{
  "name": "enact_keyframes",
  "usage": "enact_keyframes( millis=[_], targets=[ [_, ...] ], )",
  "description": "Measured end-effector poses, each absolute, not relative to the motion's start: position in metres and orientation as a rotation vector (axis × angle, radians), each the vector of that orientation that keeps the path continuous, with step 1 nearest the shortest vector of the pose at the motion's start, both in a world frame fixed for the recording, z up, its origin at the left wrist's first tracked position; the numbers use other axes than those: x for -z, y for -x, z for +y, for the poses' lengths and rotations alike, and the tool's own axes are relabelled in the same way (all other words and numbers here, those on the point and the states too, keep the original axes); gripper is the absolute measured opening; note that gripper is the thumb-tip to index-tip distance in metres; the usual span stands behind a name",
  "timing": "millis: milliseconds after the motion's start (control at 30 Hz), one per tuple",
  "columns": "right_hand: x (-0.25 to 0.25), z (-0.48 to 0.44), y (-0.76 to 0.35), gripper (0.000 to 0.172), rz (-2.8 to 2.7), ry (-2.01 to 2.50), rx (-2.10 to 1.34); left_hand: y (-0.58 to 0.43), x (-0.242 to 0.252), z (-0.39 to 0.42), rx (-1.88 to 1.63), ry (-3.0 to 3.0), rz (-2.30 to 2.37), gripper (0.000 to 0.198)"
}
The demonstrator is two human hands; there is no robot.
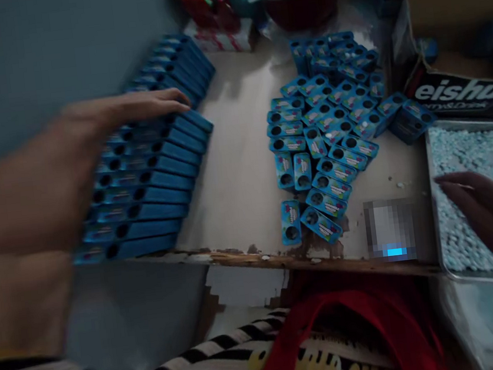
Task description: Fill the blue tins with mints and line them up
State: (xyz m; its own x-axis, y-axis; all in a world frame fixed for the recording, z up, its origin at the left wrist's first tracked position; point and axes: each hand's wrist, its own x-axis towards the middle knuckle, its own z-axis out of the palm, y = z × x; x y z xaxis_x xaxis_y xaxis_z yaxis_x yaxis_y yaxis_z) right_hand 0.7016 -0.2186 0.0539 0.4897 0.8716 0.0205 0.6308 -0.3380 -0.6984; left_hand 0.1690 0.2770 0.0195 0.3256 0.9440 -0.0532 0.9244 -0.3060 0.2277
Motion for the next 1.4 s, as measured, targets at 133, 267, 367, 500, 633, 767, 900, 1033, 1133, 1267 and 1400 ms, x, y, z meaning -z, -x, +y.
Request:
enact_keyframes(
  millis=[133,267,367,500,633,767,900,1033,1133,1267,1400],
  targets=[
    [-0.067,-0.167,-0.623,0.013,-1.809,1.706,-0.439,-0.17,-0.002,0.262,0.007,-2.224,1.925,0.055],
    [-0.059,-0.156,-0.57,0.013,-2.2,1.378,-0.396,-0.173,-0.002,0.252,-0.058,-2.289,1.879,0.074],
    [-0.054,-0.154,-0.552,0.018,-2.468,1.302,-0.231,-0.175,-0.013,0.241,-0.176,-2.426,1.742,0.102],
    [-0.058,-0.13,-0.546,0.025,-2.814,1.279,0.019,-0.178,-0.018,0.188,-0.214,-2.647,1.308,0.119],
    [-0.07,-0.104,-0.543,0.023,-3.106,1.153,-0.044,-0.19,0.004,0.076,-0.249,-2.69,0.917,0.099],
    [-0.083,-0.094,-0.531,0.02,-3.252,1.039,-0.14,-0.227,0.05,-0.038,-0.619,-2.335,0.819,0.137],
    [-0.09,-0.107,-0.522,0.023,-3.332,1.072,-0.216,-0.271,0.094,-0.09,-0.836,-1.975,0.815,0.124],
    [-0.091,-0.13,-0.525,0.021,-3.358,1.133,-0.241,-0.291,0.112,-0.089,-0.912,-1.895,0.879,0.116],
    [-0.087,-0.139,-0.534,0.018,-3.327,1.173,-0.197,-0.287,0.115,-0.08,-0.94,-1.919,0.934,0.123],
    [-0.077,-0.14,-0.547,0.02,-3.266,1.085,-0.063,-0.271,0.113,-0.067,-0.938,-2.085,0.877,0.124],
    [-0.072,-0.155,-0.559,0.016,-3.167,0.968,-0.047,-0.259,0.106,-0.056,-0.845,-2.142,0.893,0.098]
  ],
)
